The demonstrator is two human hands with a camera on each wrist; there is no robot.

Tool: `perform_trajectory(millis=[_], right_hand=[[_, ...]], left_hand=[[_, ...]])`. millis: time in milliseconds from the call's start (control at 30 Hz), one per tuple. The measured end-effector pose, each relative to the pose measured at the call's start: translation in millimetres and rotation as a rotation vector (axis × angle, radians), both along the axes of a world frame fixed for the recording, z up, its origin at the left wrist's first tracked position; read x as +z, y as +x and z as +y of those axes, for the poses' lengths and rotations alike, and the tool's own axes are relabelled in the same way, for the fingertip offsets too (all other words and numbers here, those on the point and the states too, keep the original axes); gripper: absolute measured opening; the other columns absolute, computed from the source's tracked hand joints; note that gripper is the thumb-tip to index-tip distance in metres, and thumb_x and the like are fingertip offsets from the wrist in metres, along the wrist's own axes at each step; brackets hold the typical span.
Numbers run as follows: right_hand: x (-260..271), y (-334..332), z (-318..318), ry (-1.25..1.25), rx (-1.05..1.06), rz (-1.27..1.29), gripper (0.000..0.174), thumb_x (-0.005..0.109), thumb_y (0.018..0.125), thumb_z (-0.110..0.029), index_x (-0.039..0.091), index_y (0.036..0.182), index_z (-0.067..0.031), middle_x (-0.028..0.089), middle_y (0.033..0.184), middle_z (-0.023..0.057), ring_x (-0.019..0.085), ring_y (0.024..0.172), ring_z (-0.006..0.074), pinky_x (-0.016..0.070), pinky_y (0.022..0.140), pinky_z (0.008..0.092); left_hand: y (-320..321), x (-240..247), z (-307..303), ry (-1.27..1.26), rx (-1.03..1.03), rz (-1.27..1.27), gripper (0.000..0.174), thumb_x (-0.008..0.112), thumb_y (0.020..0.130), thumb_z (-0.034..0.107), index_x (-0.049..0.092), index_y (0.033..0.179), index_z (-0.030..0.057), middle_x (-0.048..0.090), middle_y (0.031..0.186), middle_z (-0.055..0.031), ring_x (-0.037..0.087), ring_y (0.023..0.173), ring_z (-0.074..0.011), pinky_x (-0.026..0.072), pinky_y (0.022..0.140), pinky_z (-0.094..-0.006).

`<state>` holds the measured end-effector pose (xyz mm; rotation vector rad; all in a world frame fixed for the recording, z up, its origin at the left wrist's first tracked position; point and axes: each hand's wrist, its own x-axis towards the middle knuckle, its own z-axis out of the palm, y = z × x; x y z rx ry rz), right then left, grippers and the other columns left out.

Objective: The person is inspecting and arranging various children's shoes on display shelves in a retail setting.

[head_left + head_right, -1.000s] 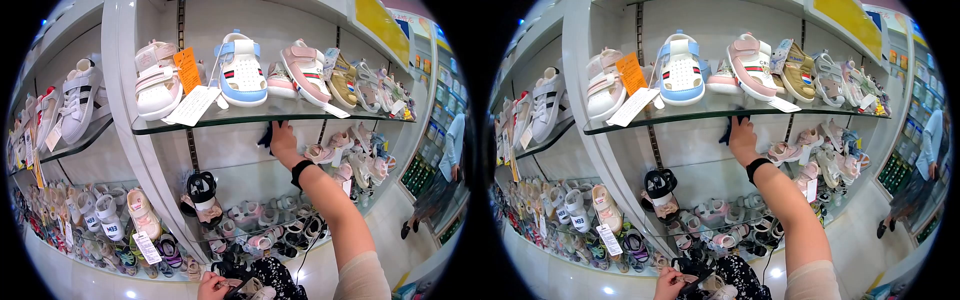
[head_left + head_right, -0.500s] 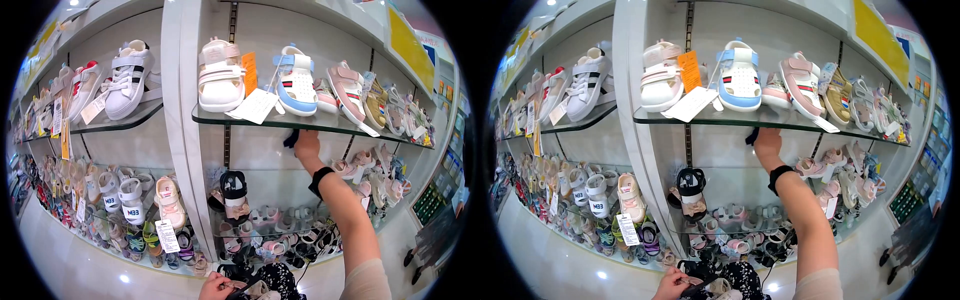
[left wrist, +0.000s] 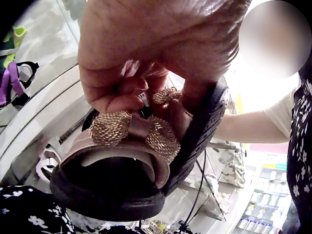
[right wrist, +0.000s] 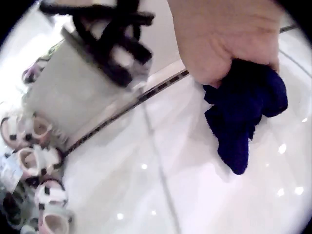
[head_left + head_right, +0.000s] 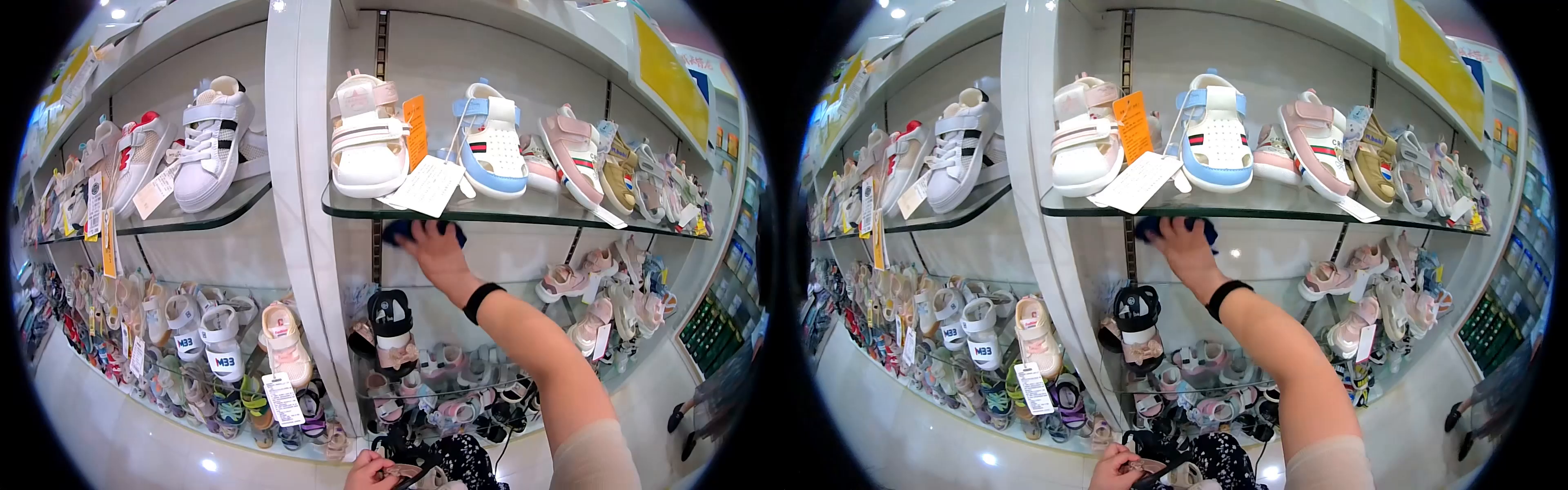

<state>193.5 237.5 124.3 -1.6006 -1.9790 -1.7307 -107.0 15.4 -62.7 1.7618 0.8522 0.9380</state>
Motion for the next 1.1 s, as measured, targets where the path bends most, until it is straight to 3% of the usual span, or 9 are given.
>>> perform_trajectory(millis=[100, 233, 367, 467, 500, 667, 800, 967, 1100], right_hand=[[-36.2, 19.8, -6.4, -0.196, 0.093, -0.125, 0.032, 0.051, 0.082, -0.019, 0.064, 0.111, -0.0225, 0.051, 0.117, 0.0097, 0.046, 0.108, 0.0300, 0.0434, 0.074, 0.0433], [6.4, 11.2, -9.7, -0.364, 0.160, 0.002, 0.027, 0.054, 0.080, -0.021, 0.064, 0.104, -0.0170, 0.053, 0.116, 0.0087, 0.047, 0.107, 0.0301, 0.0436, 0.075, 0.0408], [59.9, -32.4, 22.2, -0.105, 0.653, 0.784, 0.023, 0.052, 0.085, -0.016, 0.062, 0.105, -0.0105, 0.058, 0.110, 0.0161, 0.053, 0.105, 0.0355, 0.0426, 0.086, 0.0478], [60.9, -45.6, 59.3, -0.015, 0.371, 0.519, 0.028, 0.049, 0.083, -0.008, 0.059, 0.110, -0.0075, 0.058, 0.113, 0.0193, 0.050, 0.111, 0.0395, 0.0392, 0.095, 0.0469], [53.1, -49.4, 63.2, 0.076, 0.483, 0.504, 0.029, 0.051, 0.083, -0.008, 0.060, 0.111, -0.0086, 0.059, 0.111, 0.0205, 0.053, 0.106, 0.0402, 0.0395, 0.094, 0.0478], [28.7, -51.8, 48.6, -0.135, 0.293, 0.242, 0.029, 0.053, 0.082, -0.013, 0.063, 0.108, -0.0155, 0.055, 0.114, 0.0122, 0.049, 0.112, 0.0298, 0.0414, 0.089, 0.0429], [-6.4, -40.0, 35.2, -0.306, 0.083, -0.382, 0.024, 0.056, 0.077, -0.023, 0.066, 0.098, -0.0237, 0.053, 0.109, 0.0027, 0.047, 0.107, 0.0214, 0.0378, 0.077, 0.0332], [0.3, -31.6, 29.3, -0.369, 0.196, -0.451, 0.010, 0.059, 0.070, -0.021, 0.068, 0.067, -0.0216, 0.054, 0.109, -0.0019, 0.046, 0.108, 0.0202, 0.0389, 0.082, 0.0351], [12.4, 1.5, 2.0, -0.382, 0.246, -0.443, 0.011, 0.059, 0.070, -0.022, 0.070, 0.069, -0.0194, 0.057, 0.103, -0.0043, 0.045, 0.110, 0.0194, 0.0372, 0.086, 0.0348]], left_hand=[[-13.1, -14.3, -3.0, -0.076, 0.045, -0.005, 0.008, 0.061, 0.076, 0.003, 0.061, 0.083, -0.0014, 0.049, 0.083, -0.0075, 0.054, 0.069, -0.0166, 0.0436, 0.060, -0.0272], [-32.6, -23.4, -7.7, 0.008, 0.089, 0.013, 0.009, 0.061, 0.076, 0.003, 0.061, 0.084, -0.0013, 0.048, 0.082, -0.0085, 0.053, 0.067, -0.0184, 0.0434, 0.059, -0.0284], [-25.2, -20.3, -2.5, 0.021, 0.074, 0.097, 0.011, 0.063, 0.076, 0.005, 0.061, 0.085, -0.0013, 0.051, 0.085, -0.0117, 0.054, 0.073, -0.0239, 0.0445, 0.063, -0.0298], [-22.4, -10.6, 2.9, 0.011, 0.051, 0.089, 0.012, 0.063, 0.076, 0.003, 0.061, 0.087, -0.0012, 0.052, 0.086, -0.0125, 0.054, 0.077, -0.0258, 0.0446, 0.066, -0.0307], [-22.1, -7.3, 3.6, -0.048, 0.048, 0.099, 0.012, 0.063, 0.076, 0.002, 0.061, 0.088, -0.0012, 0.052, 0.085, -0.0124, 0.054, 0.078, -0.0258, 0.0446, 0.066, -0.0308], [-14.1, -18.9, 7.5, 0.075, 0.069, 0.077, 0.010, 0.064, 0.075, 0.000, 0.062, 0.084, 0.0000, 0.050, 0.082, -0.0110, 0.053, 0.076, -0.0248, 0.0437, 0.063, -0.0302], [-16.2, -16.1, 5.4, -0.024, 0.060, 0.060, 0.008, 0.063, 0.075, 0.001, 0.062, 0.083, 0.0002, 0.051, 0.082, -0.0111, 0.054, 0.074, -0.0236, 0.0439, 0.063, -0.0290], [-27.4, 4.8, -7.5, -0.247, 0.101, -0.101, 0.007, 0.059, 0.076, 0.001, 0.061, 0.083, 0.0005, 0.052, 0.083, -0.0095, 0.054, 0.072, -0.0219, 0.0449, 0.065, -0.0282], [-42.7, -29.9, -10.2, -0.036, 0.137, 0.042, 0.005, 0.059, 0.080, 0.002, 0.060, 0.084, 0.0001, 0.052, 0.085, -0.0080, 0.054, 0.077, -0.0197, 0.0450, 0.070, -0.0283]])
